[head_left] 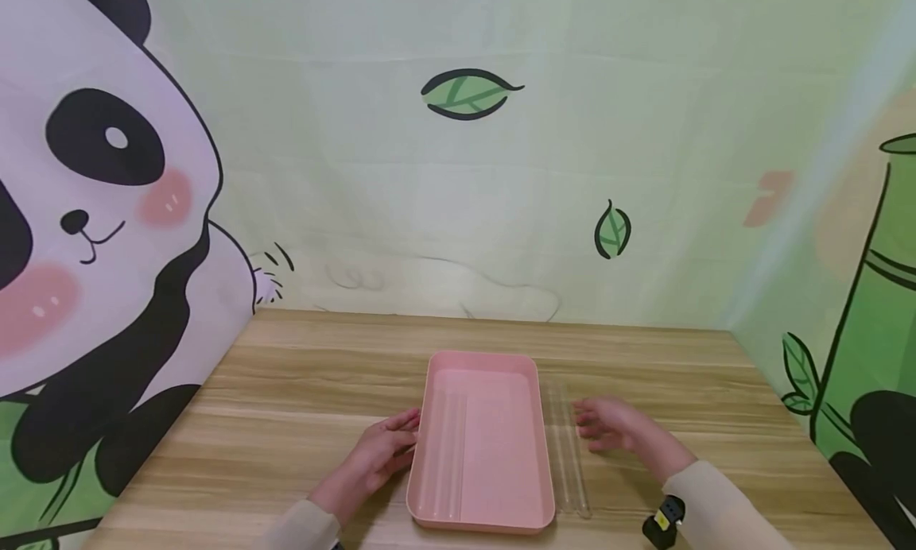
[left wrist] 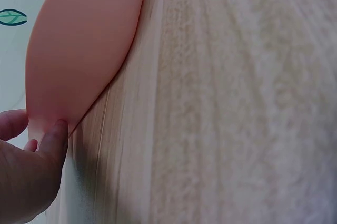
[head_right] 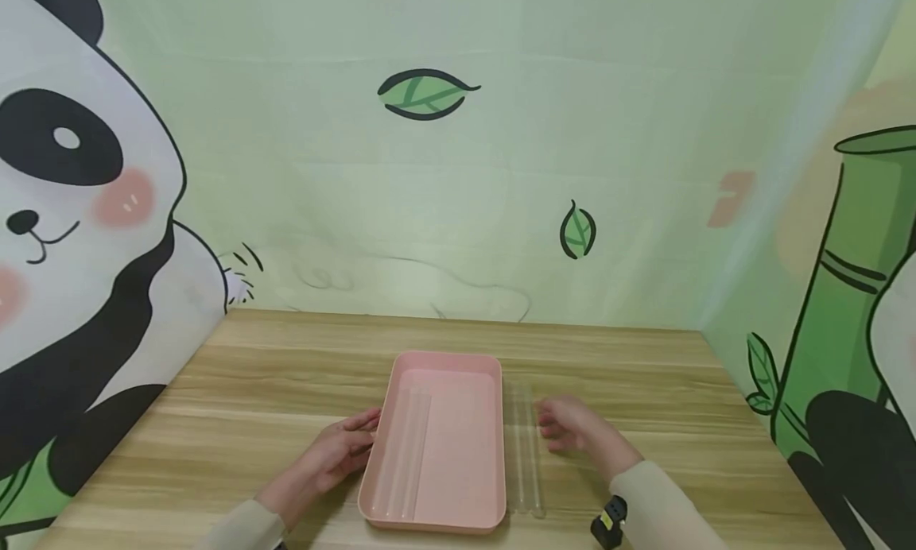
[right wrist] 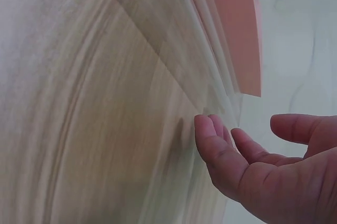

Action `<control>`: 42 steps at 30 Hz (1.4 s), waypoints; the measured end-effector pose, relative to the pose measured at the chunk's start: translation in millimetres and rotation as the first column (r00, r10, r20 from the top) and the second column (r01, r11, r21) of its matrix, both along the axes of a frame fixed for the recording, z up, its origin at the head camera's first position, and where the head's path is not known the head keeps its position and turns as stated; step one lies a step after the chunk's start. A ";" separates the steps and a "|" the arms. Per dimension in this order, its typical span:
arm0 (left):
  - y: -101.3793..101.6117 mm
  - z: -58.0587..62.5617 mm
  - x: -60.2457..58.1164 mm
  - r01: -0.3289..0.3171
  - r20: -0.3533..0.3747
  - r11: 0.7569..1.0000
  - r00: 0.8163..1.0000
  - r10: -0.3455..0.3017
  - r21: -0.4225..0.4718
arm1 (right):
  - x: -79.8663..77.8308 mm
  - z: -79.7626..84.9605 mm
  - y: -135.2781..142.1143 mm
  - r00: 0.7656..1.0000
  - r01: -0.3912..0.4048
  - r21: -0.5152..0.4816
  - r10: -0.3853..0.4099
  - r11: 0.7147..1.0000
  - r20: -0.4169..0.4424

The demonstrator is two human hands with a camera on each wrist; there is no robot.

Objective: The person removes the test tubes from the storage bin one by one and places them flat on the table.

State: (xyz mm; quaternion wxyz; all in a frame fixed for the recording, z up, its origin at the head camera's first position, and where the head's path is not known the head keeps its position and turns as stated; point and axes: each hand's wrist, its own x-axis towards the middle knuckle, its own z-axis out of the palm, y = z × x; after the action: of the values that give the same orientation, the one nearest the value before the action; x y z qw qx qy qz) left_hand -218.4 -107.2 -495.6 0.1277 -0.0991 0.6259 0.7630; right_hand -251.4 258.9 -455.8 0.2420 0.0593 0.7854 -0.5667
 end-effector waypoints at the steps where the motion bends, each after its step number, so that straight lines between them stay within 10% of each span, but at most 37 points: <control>1: 0.2 -0.2 0.0 -0.004 0.003 1.000 1.000 0.004 -0.002 | 1.3 1.8 0.8 1.000 -0.015 0.004 0.015 1.000 -0.004; 21: 1.3 0.8 -1.7 0.009 0.004 1.000 1.000 -0.009 -0.005 | 19.8 60.4 -15.0 0.995 -0.092 -0.011 0.092 0.996 -0.039; 42: -0.5 -0.8 -1.7 -0.004 0.008 1.000 1.000 0.004 -0.009 | 17.7 83.9 -70.6 0.972 -0.234 -0.080 0.232 0.969 -0.028</control>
State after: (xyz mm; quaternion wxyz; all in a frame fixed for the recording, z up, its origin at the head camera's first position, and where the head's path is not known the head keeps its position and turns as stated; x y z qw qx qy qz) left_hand -220.0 -107.7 -496.4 0.1283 -0.1038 0.6286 0.7600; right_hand -233.7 188.3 -371.8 0.3019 -0.0487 0.7649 -0.5669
